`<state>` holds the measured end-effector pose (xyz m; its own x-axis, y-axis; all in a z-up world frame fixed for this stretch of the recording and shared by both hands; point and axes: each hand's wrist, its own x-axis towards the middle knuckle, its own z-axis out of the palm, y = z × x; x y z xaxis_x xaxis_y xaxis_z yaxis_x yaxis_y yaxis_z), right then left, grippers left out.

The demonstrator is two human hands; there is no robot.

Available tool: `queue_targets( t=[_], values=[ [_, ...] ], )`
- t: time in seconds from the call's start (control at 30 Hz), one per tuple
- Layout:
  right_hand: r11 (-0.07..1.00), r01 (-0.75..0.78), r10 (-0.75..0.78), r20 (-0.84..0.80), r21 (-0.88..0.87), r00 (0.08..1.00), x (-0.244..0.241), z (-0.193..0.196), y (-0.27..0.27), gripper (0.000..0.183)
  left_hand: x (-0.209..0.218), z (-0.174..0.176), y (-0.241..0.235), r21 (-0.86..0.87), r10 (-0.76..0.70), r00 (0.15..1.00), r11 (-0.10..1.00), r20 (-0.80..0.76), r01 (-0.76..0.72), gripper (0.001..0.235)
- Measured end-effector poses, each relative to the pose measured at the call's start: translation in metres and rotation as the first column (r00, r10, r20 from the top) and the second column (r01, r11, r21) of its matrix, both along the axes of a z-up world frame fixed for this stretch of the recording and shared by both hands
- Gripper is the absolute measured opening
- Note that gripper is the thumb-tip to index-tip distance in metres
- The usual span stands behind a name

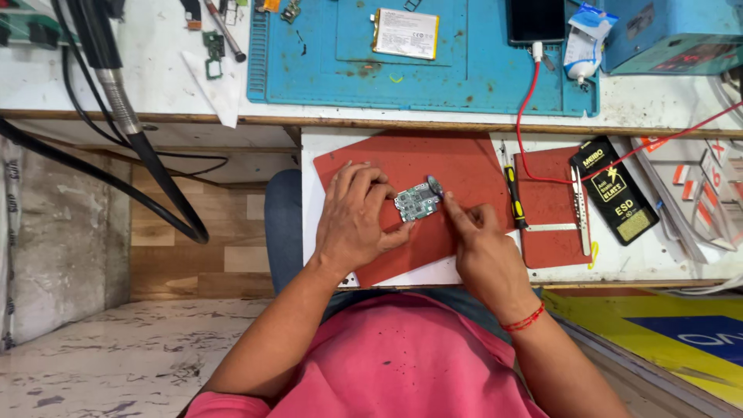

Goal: The person cleans a small circuit board with a toothbrush and then uses a hot air gun to heat the components. The person works at a cluttered electronics repair bench.

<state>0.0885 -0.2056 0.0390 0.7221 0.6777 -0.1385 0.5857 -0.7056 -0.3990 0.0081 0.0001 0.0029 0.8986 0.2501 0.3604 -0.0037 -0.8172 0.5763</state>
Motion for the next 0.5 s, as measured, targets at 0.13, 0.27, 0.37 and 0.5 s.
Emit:
queue_targets(
  t=[0.13,0.27,0.37,0.5],
  values=[
    [0.984,-0.153,0.161,-0.083,0.094,0.984,-0.001,-0.009,-0.001,0.061,-0.003,0.001,0.003,0.018,0.005,1.0,1.0,-0.015,-0.005,0.046],
    [0.99,-0.113,0.119,-0.055,0.089,0.991,0.002,-0.014,-0.007,0.066,0.0,-0.002,0.001,0.019,0.015,1.0,1.0,-0.021,-0.014,0.048],
    [0.984,-0.128,0.137,-0.076,0.122,0.988,-0.001,-0.015,-0.003,0.066,-0.001,-0.003,0.004,0.013,-0.014,1.0,1.0,-0.021,0.015,0.048],
    [0.996,-0.032,0.034,-0.02,0.081,0.999,0.001,-0.008,0.004,0.058,0.0,-0.005,0.0,0.015,0.021,0.999,1.0,0.031,-0.022,0.047]
  ],
)
